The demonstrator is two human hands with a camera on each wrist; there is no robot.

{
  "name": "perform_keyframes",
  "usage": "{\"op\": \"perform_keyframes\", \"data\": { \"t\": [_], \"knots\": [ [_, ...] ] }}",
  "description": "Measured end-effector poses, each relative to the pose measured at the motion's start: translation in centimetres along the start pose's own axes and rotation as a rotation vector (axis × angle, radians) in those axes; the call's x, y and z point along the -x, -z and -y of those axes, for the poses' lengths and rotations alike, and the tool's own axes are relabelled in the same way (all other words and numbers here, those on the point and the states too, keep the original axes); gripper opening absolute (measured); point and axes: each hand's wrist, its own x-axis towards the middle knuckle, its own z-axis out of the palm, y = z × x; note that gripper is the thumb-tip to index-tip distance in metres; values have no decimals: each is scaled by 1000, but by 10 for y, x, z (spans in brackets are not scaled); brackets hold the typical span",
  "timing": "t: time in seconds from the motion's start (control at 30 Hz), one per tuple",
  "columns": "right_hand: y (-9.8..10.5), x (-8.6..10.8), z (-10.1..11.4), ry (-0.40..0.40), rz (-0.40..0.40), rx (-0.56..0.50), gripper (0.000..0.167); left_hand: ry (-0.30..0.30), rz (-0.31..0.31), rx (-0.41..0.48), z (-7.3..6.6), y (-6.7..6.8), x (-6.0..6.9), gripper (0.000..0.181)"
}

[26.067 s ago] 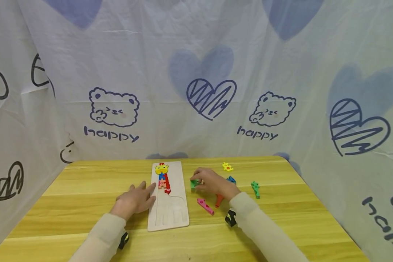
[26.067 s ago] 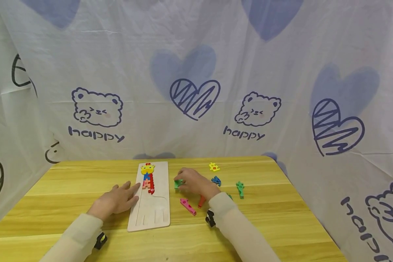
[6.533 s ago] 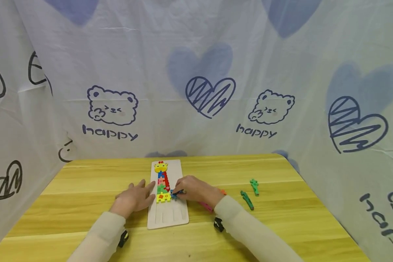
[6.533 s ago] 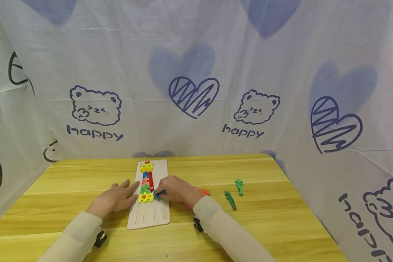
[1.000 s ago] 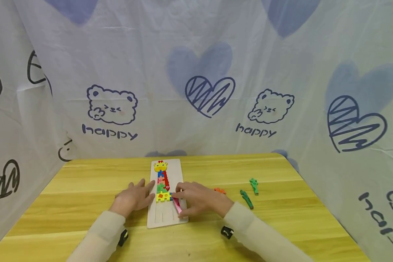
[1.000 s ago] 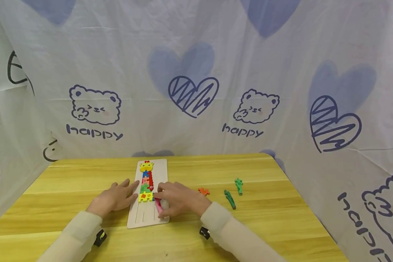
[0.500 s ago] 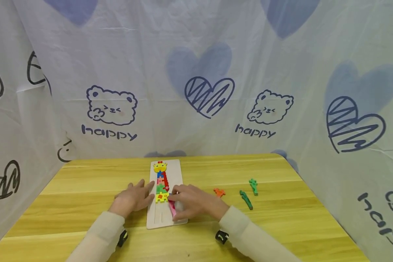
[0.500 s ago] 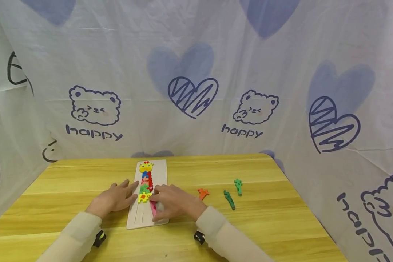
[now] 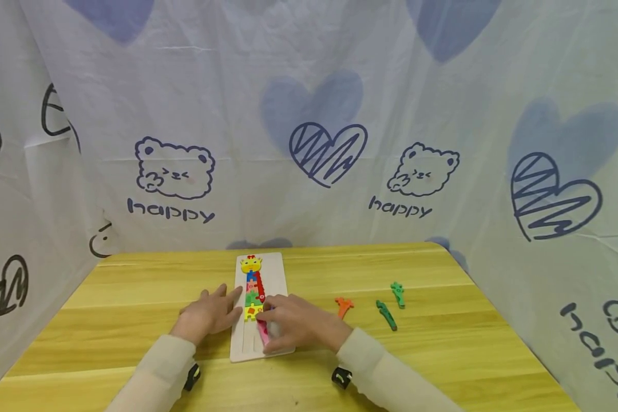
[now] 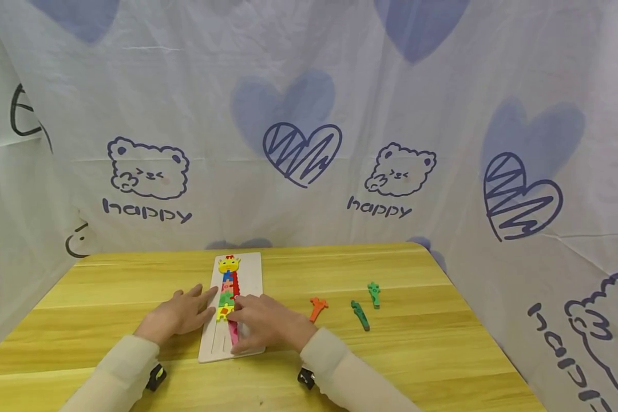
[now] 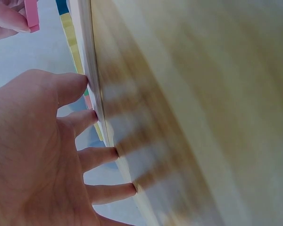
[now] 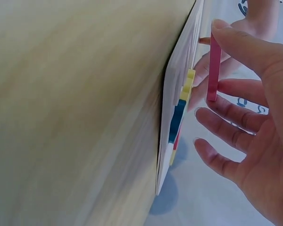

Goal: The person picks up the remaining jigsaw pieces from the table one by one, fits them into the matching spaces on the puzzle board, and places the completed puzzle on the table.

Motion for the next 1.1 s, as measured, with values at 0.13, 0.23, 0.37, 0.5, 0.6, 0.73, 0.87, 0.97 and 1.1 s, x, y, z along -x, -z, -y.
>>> {"op": "perform_keyframes", "data": {
  "t": [0.13, 0.23, 0.37, 0.5, 0.6, 0.73, 0.87, 0.97, 1.1],
  "knots": [
    [-2, -1, 3, -12, 5, 20, 68, -3, -1, -3, 0, 0, -1, 61],
    [-3, -2, 5, -26, 11, 28, 68, -2, 1, -3, 0, 0, 0, 61],
    [-4, -5, 9, -32, 8, 44, 69, -2, 7, -4, -1, 1, 1, 61],
    [-6, -8, 11, -34, -5, 61, 69, -3, 9, -5, -1, 2, 1, 61],
    [-7, -10, 13, -40, -9, 70, 69, -5, 8, -5, -1, 2, 1, 61],
    [-8, -14, 17, -53, 3, 77, 70, -4, 2, -3, -1, 1, 2, 61],
    [-7, -16, 19, -66, 14, 82, 70, -3, -1, -2, 0, 1, 1, 61],
    [-7, -18, 21, -69, 16, 81, 70, -1, 1, 2, 0, 0, 0, 61],
    [-6, -19, 23, -75, 17, 79, 70, 6, 7, 9, 1, 0, -1, 61]
  ]
}}
